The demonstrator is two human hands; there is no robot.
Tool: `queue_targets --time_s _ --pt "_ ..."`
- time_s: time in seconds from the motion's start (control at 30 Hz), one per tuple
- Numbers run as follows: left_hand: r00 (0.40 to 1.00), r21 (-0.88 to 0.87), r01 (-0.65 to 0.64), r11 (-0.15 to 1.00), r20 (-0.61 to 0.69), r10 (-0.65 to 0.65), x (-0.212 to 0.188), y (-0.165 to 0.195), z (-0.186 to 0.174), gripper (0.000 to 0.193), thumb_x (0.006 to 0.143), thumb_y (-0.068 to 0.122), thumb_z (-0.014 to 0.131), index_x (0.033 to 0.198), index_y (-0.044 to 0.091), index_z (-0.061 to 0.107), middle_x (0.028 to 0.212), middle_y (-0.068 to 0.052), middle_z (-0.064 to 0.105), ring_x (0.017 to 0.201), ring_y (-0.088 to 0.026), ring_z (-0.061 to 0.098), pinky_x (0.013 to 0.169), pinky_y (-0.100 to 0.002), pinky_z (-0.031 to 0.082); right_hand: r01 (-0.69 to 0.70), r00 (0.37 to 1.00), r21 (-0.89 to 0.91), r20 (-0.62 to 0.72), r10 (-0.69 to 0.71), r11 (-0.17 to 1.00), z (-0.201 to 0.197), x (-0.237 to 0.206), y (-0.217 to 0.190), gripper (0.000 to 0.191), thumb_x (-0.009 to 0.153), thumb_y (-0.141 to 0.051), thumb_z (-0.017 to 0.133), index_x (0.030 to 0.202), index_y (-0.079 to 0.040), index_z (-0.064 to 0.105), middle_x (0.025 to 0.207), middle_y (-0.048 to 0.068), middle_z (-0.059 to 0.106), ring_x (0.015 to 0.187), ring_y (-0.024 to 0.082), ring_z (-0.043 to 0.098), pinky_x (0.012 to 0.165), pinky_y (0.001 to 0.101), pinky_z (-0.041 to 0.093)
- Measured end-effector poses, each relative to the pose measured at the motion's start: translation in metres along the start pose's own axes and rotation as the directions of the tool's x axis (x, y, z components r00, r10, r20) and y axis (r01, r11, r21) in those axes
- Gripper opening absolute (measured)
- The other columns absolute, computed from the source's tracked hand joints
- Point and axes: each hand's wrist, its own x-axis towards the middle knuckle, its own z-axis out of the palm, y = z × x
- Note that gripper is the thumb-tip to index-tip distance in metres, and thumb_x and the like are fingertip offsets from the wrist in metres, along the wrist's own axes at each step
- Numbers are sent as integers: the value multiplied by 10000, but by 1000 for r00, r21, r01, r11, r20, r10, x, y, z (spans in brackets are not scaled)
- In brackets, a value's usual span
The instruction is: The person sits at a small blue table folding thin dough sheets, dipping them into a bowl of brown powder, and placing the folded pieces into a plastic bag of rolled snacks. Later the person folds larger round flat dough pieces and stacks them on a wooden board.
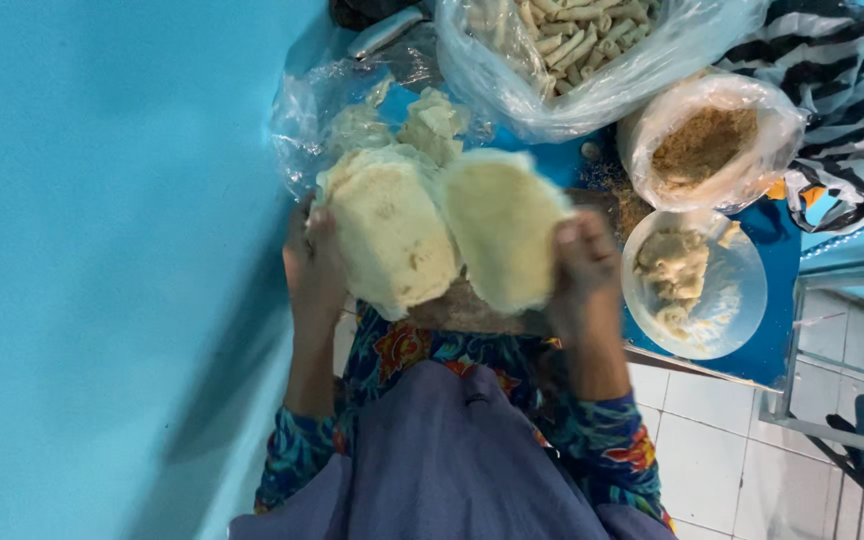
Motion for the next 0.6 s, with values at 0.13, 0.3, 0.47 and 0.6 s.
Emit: queue_targets --time_s 0.13,0.3,0.47,0.6 --pt "974 298 -170 939 -94 206 4 26 -5 554 1056 343 566 1486 3 484 1150 -181 708 1022 -275 699 849 -376 566 91 989 -68 -107 -98 994 -18 -1 -31 53 1039 -138 621 1030 -87 630 931 14 680 825 123 667 766 290 574" --pt "755 461 -622 633 137 642 -24 32 6 661 1043 289 702 1561 16 394 1555 -216 513 1465 -358 500 1196 -459 397 155 975 -163 -133 -177 974 -18 -14 -38 97 1050 -103 635 1129 -55 664 1035 55 697 888 130 665 831 270 553" --pt "604 -472 -28 881 695 391 -91 -17 68 862 944 473 781 1519 -33 385 1483 -204 456 1383 -275 437 1153 -401 385 -18 996 -117 89 29 993 0 -23 -18 157 1015 -116 653 1154 -44 655 1076 59 681 951 143 670 856 305 572" --pt "864 -401 229 887 504 5 -92 -62 93 562 1064 424 652 1327 -63 554 1190 -131 590 1090 -181 552 960 -350 485 338 941 -486 179 -286 806 4 -22 -26 167 1027 -65 686 1185 -24 653 1212 52 690 1100 143 670 991 293 553"
